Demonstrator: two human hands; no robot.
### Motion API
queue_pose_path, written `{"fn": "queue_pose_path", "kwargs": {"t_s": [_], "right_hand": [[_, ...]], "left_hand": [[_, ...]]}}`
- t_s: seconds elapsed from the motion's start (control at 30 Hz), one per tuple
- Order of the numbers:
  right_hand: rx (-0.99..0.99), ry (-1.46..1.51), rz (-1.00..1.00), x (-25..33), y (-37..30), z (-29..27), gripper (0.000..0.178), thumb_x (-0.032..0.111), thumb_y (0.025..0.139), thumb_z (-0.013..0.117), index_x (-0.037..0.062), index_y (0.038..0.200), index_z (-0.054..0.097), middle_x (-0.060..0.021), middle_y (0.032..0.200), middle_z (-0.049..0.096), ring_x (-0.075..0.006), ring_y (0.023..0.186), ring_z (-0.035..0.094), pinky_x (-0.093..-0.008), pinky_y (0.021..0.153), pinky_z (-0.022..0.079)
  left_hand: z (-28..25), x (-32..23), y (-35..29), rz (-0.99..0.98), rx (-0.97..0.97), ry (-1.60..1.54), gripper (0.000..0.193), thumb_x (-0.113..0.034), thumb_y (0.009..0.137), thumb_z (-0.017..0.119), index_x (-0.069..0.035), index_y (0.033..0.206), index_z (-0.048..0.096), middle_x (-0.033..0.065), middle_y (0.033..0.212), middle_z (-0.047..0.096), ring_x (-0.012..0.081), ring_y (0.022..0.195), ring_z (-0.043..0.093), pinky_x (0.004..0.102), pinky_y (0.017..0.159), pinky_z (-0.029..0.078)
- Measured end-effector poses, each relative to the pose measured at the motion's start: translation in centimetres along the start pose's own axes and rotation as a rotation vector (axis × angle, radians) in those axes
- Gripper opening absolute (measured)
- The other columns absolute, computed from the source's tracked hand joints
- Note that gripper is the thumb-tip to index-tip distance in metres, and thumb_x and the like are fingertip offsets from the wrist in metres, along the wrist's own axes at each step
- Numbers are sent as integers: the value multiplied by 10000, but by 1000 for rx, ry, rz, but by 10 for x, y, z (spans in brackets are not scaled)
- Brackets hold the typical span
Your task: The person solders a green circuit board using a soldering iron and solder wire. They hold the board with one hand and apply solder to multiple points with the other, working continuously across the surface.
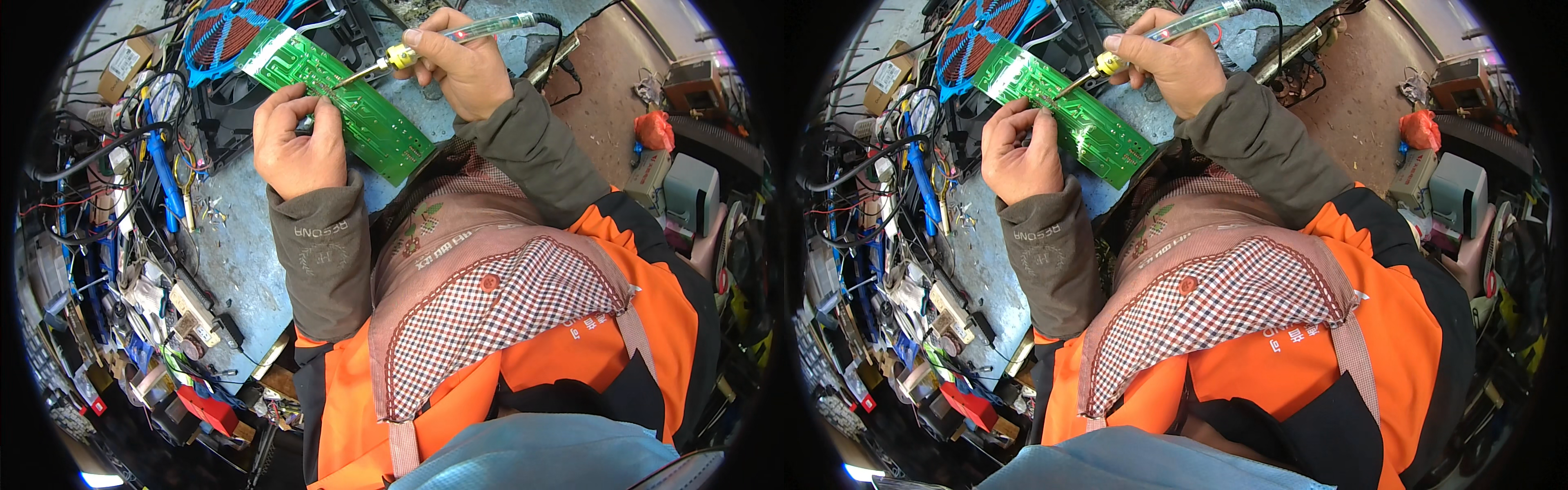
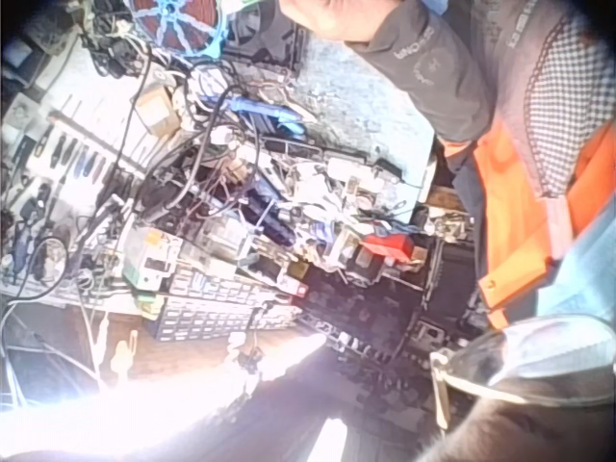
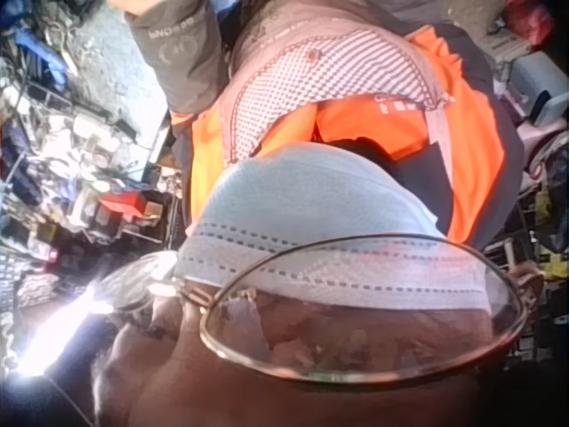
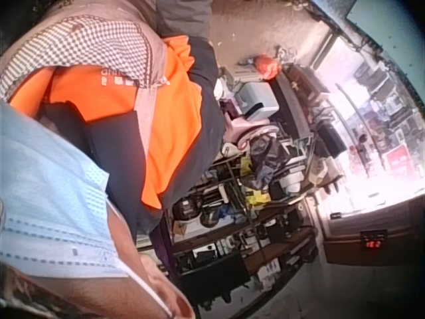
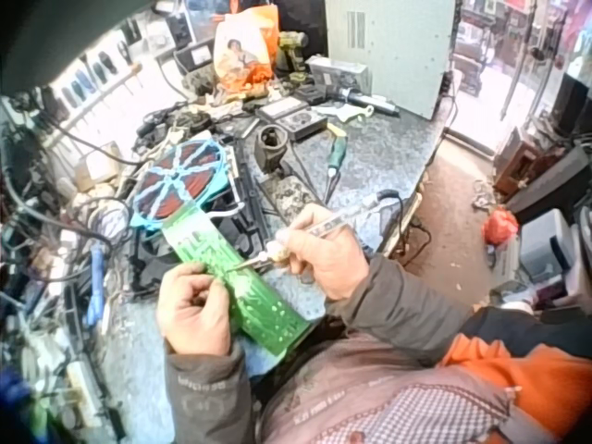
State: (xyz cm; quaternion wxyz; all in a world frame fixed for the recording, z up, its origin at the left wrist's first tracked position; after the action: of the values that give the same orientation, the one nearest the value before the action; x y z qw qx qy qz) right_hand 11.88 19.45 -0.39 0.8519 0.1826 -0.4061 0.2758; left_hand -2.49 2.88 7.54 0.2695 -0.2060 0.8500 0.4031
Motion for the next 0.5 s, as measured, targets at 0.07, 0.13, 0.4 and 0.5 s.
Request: {"fn": "queue_pose_path", "kwargs": {"t_s": [0.07, 0.13, 0.4, 0.5], "right_hand": [[-12, 9, 20, -1, -1, 0, 145, 131, 1024, 728, 49, 950, 635, -113, 859, 785, -117, 613, 657, -257, 553, 494], [-24, 12, 21, -2, 0, 0, 142, 124, 1026, 725, 49, 945, 634, -113, 856, 785, -117, 609, 655, -255, 549, 493], [-11, 13, 8, -4, 2, 0, 131, 119, 1032, 719, 52, 958, 632, -105, 853, 781, -109, 612, 653, -246, 555, 496], [-11, 28, 7, -5, 1, 1, 133, 124, 1033, 720, 54, 961, 633, -102, 851, 780, -107, 613, 652, -246, 556, 496]], "left_hand": [[0, 0, 0, -3, 2, 1, 82, 7, 807, 806, 18, 881, 774, 172, 1091, 759, 280, 982, 733, 384, 882, 583], [0, 1, -1, -12, 1, -3, 84, 6, 806, 806, 18, 883, 774, 174, 1092, 758, 281, 983, 733, 384, 883, 584], [0, -1, 0, 16, 11, 37, 80, 4, 803, 800, 13, 879, 778, 173, 1098, 756, 287, 989, 732, 391, 898, 584], [0, -2, 0, 32, 9, 52, 83, 4, 800, 801, 10, 879, 779, 172, 1094, 755, 290, 988, 732, 390, 899, 584]]}}
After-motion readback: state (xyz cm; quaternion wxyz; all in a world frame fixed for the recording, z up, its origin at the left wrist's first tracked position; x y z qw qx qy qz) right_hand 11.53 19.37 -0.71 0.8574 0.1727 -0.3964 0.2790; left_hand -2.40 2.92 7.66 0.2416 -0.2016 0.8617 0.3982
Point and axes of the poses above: each hand's wrist, its own y-axis towards the middle knuckle, its own z-axis out of the palm, x = y × z, the point moved 6 cm from there along y, towards the middle knuckle
